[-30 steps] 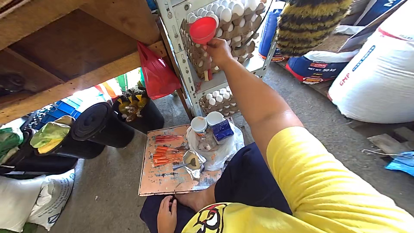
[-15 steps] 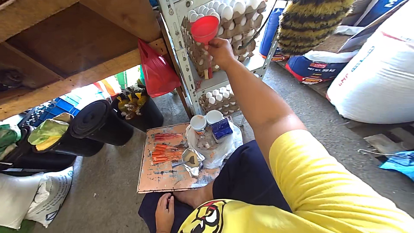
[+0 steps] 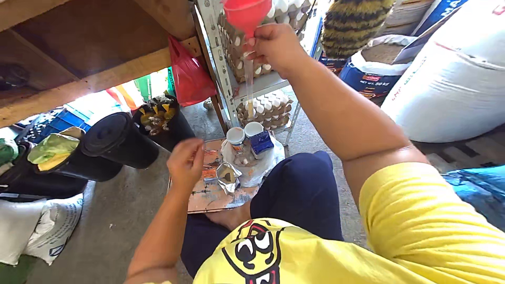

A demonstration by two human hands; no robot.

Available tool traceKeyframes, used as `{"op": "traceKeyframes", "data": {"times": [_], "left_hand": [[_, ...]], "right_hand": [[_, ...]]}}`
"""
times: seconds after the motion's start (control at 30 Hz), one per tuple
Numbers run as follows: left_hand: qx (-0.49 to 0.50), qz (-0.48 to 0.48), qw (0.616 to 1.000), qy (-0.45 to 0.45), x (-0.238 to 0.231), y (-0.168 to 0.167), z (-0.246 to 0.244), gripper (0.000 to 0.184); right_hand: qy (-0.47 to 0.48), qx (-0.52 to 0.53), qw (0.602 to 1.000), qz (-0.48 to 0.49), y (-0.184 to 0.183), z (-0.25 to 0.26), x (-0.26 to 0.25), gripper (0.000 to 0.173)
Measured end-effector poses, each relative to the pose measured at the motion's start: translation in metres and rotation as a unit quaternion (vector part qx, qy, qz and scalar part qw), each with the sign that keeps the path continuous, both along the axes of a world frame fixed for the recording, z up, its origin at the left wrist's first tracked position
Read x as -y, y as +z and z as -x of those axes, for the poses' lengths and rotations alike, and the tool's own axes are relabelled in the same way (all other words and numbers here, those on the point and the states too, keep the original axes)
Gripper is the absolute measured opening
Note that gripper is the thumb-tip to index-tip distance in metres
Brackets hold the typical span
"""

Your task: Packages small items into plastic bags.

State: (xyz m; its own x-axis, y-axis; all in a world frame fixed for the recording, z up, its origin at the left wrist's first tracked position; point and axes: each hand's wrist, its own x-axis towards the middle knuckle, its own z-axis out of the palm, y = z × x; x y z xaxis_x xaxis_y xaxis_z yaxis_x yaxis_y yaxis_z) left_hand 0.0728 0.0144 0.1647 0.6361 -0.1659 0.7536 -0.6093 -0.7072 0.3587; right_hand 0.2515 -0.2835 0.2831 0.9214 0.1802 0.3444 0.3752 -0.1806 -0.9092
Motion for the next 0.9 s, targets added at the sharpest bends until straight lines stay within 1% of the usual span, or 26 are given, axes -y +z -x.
{"op": "traceKeyframes", "data": {"times": [0.1,0.17,0.23,0.3,0.33,0.37,0.43,0.5,0.57,0.67,0.7,0.77,0.83,0.9], "left_hand": [[0.057,-0.024,0.998,-0.033,0.022,0.064,-0.016,0.023],[0.086,-0.013,0.994,-0.061,0.036,0.095,-0.024,0.026],[0.082,0.018,0.992,-0.094,0.05,0.115,-0.03,0.037],[0.048,0.027,0.994,-0.094,0.059,0.127,-0.031,0.049],[0.028,0.02,0.996,-0.087,0.06,0.129,-0.032,0.049],[0.012,0.009,0.997,-0.078,0.059,0.128,-0.031,0.045],[-0.003,-0.007,0.998,-0.059,0.056,0.122,-0.028,0.032],[-0.004,-0.017,0.999,-0.04,0.051,0.109,-0.023,0.024],[-0.003,-0.024,0.999,-0.022,0.044,0.093,-0.017,0.022],[-0.022,0.003,0.999,0.023,0.029,0.067,-0.002,0.024],[-0.048,0.013,0.998,0.048,0.024,0.058,0.006,0.025],[-0.13,0.016,0.986,0.1,0.018,0.033,0.024,0.027],[-0.221,-0.003,0.966,0.136,0.016,-0.006,0.034,0.025],[-0.32,-0.022,0.937,0.14,0.019,-0.051,0.038,0.025]], "right_hand": [[0.01,0.008,0.999,0.032,0.017,0.031,-0.006,0.023],[0.025,0.01,0.998,0.049,0.021,0.05,-0.012,0.021],[0.05,0.014,0.997,0.055,0.016,0.066,-0.018,0.02],[0.076,0.01,0.995,0.057,0.009,0.08,-0.026,0.019],[0.087,0.008,0.995,0.056,0.003,0.086,-0.03,0.018],[0.093,0.009,0.994,0.058,-0.003,0.091,-0.034,0.018],[0.11,0.014,0.992,0.064,-0.018,0.097,-0.04,0.018],[0.115,0.022,0.989,0.087,-0.037,0.1,-0.046,0.019],[0.112,0.02,0.987,0.113,-0.059,0.103,-0.053,0.017],[0.112,-0.004,0.988,0.105,-0.104,0.105,-0.064,0.018],[0.106,-0.017,0.99,0.094,-0.118,0.105,-0.067,0.017],[0.1,-0.043,0.992,0.059,-0.14,0.104,-0.073,0.017],[0.092,-0.05,0.994,0.029,-0.151,0.101,-0.077,0.017],[0.093,-0.061,0.994,0.005,-0.153,0.102,-0.08,0.016]]}}
